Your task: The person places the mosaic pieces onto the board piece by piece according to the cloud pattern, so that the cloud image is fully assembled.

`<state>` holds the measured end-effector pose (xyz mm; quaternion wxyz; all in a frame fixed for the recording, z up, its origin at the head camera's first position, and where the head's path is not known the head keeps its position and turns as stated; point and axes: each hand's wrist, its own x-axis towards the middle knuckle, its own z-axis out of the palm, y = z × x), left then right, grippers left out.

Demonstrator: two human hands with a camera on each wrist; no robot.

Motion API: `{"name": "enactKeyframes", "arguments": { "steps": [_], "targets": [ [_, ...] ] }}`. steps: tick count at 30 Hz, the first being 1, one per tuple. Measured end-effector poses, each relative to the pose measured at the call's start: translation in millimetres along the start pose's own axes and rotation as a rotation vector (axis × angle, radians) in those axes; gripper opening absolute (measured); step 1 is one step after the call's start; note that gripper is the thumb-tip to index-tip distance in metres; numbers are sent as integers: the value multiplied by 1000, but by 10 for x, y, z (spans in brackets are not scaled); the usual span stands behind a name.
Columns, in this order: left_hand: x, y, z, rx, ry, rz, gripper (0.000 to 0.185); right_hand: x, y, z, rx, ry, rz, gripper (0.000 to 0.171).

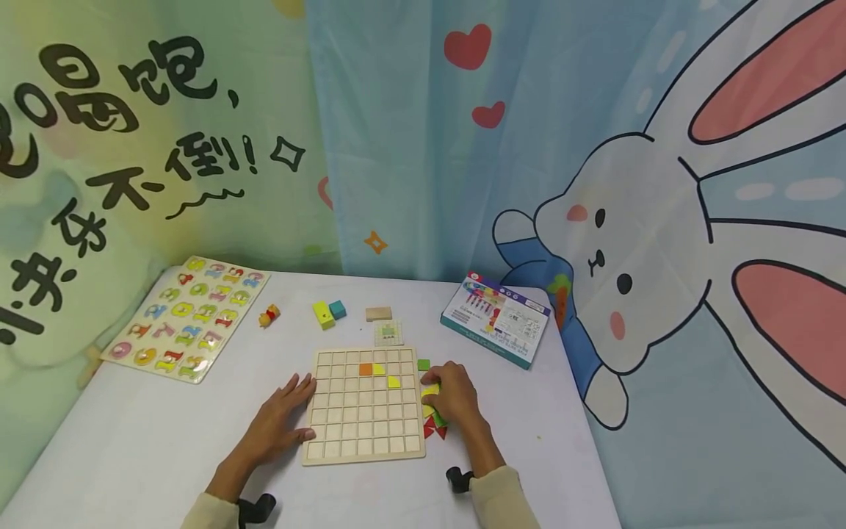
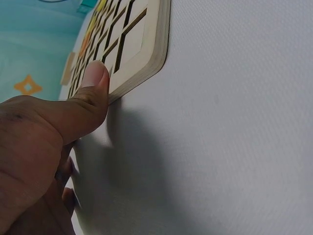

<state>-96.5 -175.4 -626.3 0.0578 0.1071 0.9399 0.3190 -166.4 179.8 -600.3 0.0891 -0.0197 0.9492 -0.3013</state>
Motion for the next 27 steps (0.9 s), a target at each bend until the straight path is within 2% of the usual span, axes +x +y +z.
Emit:
{"name": "enactKeyframes", "arguments": {
  "steps": [6, 11, 17, 20, 23, 27],
  "targets": [
    [-4, 11, -15, -3, 0, 4, 99, 11, -26, -35, -119, -17, -52, 17],
    [-12, 25, -14, 1, -2, 0, 99, -1, -14, -74, -156, -35, -86, 24],
    [-14, 29, -7, 14, 2, -3, 99, -73, -51, -128, -214, -87, -108, 17],
    [-10, 30, -6, 17, 0, -4, 99, -111, -69, -146, -159, -87, -103, 16],
    [-7, 38, -11, 22, -1, -6, 99, -145, -80, -134, -30, -63, -102, 16],
    [-6, 42, -15, 26, -2, -4, 99, -183, -99, -65, 130, -37, -151, 20]
  ]
}}
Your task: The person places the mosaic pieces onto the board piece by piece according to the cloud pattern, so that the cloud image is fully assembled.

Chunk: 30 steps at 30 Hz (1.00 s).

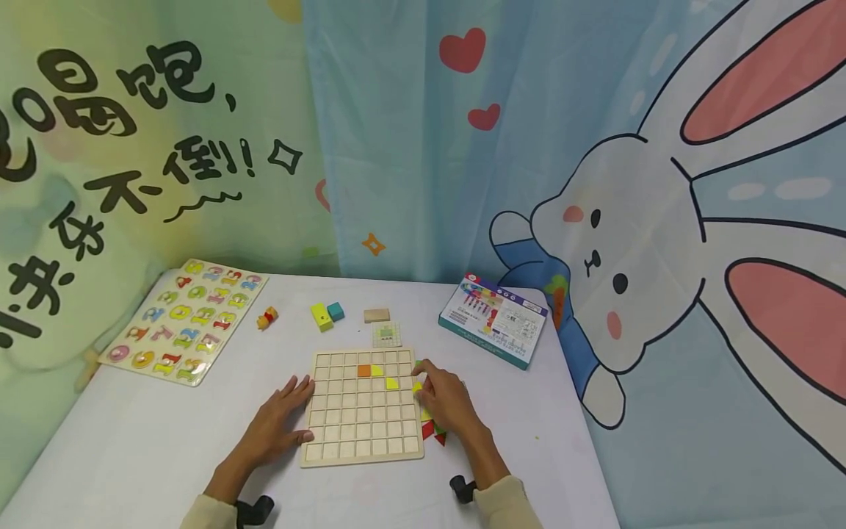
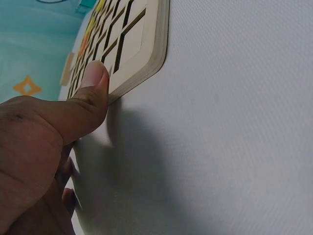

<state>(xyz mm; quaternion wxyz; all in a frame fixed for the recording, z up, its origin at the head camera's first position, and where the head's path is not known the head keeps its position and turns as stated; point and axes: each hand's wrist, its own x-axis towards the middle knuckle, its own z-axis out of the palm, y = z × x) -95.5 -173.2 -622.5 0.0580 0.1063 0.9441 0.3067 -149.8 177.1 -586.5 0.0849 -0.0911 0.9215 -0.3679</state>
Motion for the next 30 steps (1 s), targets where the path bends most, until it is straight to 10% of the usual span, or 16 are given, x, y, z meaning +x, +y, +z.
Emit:
{"name": "enactKeyframes", "arguments": {
  "steps": [7, 30],
  "targets": [
    [-7, -19, -1, -18, 5, 4, 99, -8, -76, 295, 158, 94, -20, 17],
    [1, -31, 7, -23, -4, -2, 98, 85, -220, 580, 34, 218, 131, 18]
  ]
}}
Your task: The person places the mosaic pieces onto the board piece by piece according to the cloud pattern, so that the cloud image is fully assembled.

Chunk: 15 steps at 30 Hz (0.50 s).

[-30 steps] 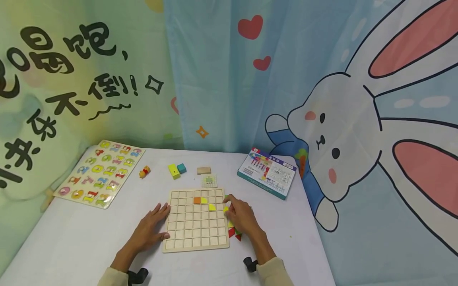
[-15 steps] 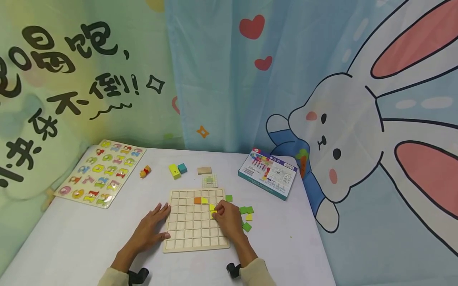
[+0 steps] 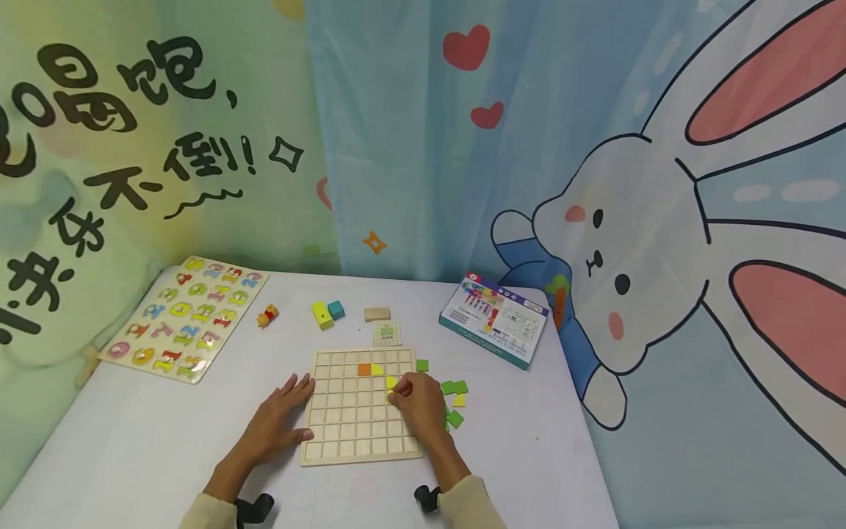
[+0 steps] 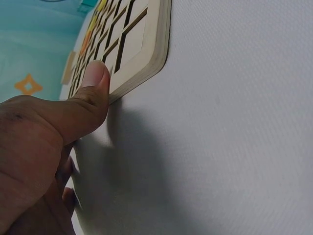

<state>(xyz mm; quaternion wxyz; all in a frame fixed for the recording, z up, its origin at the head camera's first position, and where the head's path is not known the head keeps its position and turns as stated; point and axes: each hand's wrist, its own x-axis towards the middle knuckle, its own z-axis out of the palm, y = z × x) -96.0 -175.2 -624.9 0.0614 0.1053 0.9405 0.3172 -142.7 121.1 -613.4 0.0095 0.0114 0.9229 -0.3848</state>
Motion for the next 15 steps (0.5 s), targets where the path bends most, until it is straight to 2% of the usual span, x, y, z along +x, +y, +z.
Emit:
{"name": "enactKeyframes", "arguments": {
  "steps": [8, 15],
  "targets": [
    [1, 21, -13, 11, -13, -2, 99, 12, 82, -26, 5, 29, -40, 13],
    [1, 23, -20, 19, -10, -5, 99, 21, 46, -56, -63, 26, -65, 13]
  ]
}}
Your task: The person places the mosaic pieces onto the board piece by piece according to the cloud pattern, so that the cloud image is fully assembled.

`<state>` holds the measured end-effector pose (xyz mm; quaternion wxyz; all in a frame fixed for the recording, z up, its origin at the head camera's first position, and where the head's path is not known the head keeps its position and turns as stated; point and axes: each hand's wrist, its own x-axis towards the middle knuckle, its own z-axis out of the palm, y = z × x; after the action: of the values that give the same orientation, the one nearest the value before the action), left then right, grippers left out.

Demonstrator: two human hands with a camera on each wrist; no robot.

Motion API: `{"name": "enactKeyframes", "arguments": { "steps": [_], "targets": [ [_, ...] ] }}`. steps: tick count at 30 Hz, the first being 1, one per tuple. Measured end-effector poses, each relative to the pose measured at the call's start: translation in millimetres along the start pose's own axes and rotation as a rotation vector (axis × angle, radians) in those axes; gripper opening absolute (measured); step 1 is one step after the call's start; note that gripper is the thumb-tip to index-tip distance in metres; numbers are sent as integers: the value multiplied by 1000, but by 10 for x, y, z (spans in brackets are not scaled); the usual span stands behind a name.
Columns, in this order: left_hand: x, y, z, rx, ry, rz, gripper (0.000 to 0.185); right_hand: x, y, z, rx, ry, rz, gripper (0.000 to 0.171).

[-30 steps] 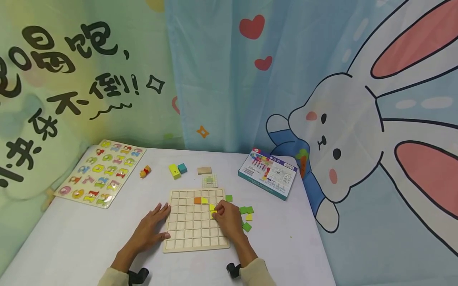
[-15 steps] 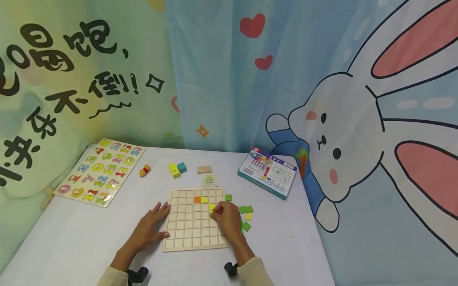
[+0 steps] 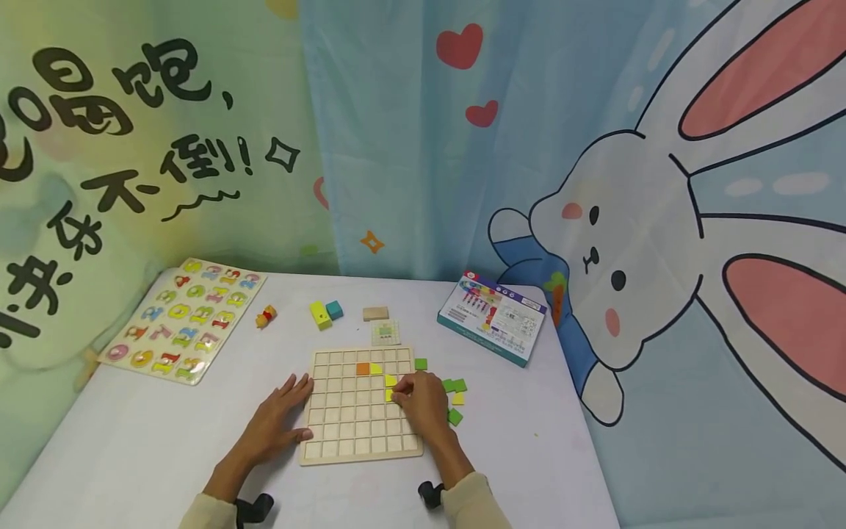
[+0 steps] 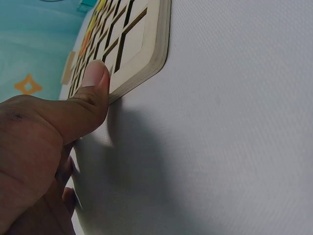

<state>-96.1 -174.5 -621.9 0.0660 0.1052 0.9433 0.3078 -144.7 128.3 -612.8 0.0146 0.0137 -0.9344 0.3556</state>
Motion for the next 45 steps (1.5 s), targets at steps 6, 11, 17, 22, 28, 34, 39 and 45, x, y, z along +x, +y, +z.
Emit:
{"name": "enactKeyframes", "arguments": {
  "steps": [6, 11, 17, 22, 28, 34, 39, 45],
  "targets": [
    [-4, 2, 4, -13, -3, 0, 99, -15, -42, -62, -7, -40, 2, 10],
    [5, 6, 5, -9, -14, 10, 99, 27, -34, -42, 24, 11, 20, 12],
    [15, 8, -3, 0, -3, 6, 99, 138, -89, 31, 19, 22, 57, 10],
    [7, 12, -1, -6, -18, 5, 99, 158, -118, 58, 25, 40, 81, 16],
    [-21, 24, -19, -12, -9, 8, 99, 94, -88, 120, -21, 33, 1, 13],
    [-31, 30, -25, -22, 3, 8, 99, 23, -63, 2, 60, 7, -30, 11],
    [-28, 33, -15, -24, 11, 17, 99, -31, 141, -248, 104, 45, 54, 12],
    [-45, 36, -28, -17, 16, 24, 98, -61, 412, -533, 26, 19, 164, 18]
  ]
}}
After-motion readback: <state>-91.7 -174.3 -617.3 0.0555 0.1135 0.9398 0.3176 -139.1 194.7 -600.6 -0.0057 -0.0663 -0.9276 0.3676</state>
